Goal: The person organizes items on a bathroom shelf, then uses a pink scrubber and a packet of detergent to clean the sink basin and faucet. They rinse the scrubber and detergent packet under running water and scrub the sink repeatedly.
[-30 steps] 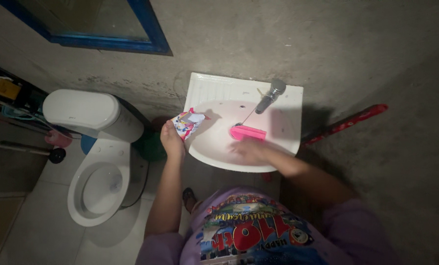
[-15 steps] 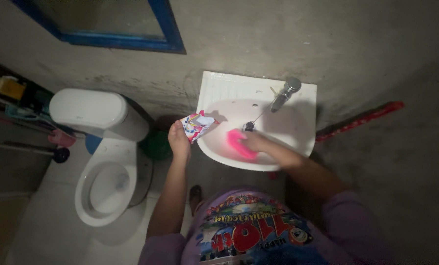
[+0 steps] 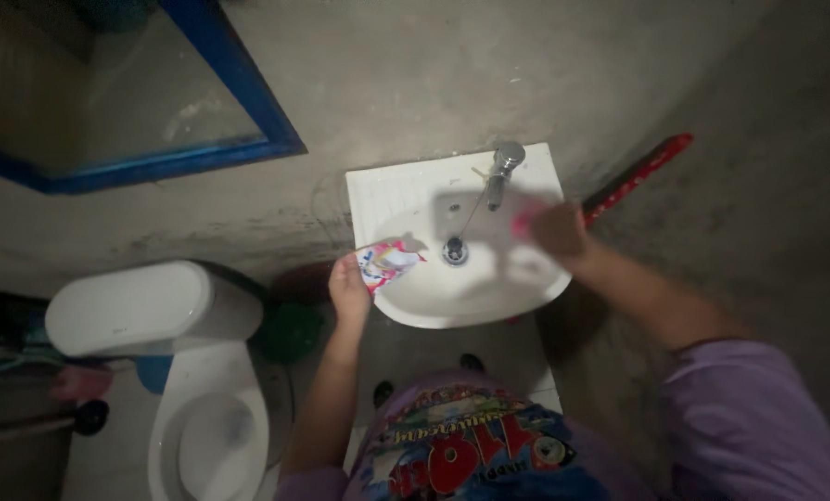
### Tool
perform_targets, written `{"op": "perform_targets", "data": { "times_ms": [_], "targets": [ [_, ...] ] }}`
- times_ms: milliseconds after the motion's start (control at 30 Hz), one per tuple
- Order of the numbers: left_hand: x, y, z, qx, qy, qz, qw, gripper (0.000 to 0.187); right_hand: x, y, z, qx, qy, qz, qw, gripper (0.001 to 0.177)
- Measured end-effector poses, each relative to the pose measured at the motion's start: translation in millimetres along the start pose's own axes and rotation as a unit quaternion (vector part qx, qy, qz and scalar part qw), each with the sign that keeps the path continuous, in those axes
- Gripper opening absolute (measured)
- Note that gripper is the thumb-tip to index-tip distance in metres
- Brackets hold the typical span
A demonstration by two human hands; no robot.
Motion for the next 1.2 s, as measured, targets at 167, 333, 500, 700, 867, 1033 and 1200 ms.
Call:
{"op": "perform_targets", "data": {
  "times_ms": [167, 333, 500, 700, 867, 1033, 1200],
  "targets": [
    [-10.3, 6.5, -13.7, -0.030, 0.007, -0.023, 0.999, 0.024, 14.4, -45.4, 1.2, 0.010, 0.067, 0.091, 0.994, 0.021],
    [-38.8, 15.8, -16.6, 0.192, -0.083, -0.007, 0.978, 0.023, 60.0, -40.0, -28.8, -0.025, 0.026, 0.105, 0.994, 0.029],
    [-61.1, 6.7, 1.1, 0.139, -0.075, 0.027, 0.987, 0.021, 44.6, -62.8, 22.3, 0.033, 0.235, 0.088, 0.967, 0.046],
    [-93.4, 5.3, -8.6, -0.048, 0.068, 0.038, 0.996, 0.018, 4.1, -70.5, 31.6, -0.226, 0.282, 0.129, 0.923, 0.056],
    [-135.6, 4.1, -28.0, -0.104, 0.021, 0.055, 0.993, 0.021, -10.6, -84.2, 14.6, -0.104, 0.230, 0.118, 0.960, 0.053],
    [-131.5, 20.2, 5.9, -0.162, 0.136, 0.030, 0.977, 0.044, -28.4, -94.1, -1.9, -0.139, 0.216, 0.158, 0.954, 0.048],
    [-101.6, 47.6, 56.9, -0.317, 0.149, 0.015, 0.936, 0.061, 14.8, -75.2, -13.8, -0.100, 0.127, 0.147, 0.976, 0.033]
  ]
}}
Point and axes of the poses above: each hand's wrist, its own x-axis away from the middle knuckle, its own y-axis out of the palm, z = x × y, the point moved 6 cm from there along -x, towards the middle knuckle, and after that the axes turned 4 degrees about x, right-handed, at the moved point
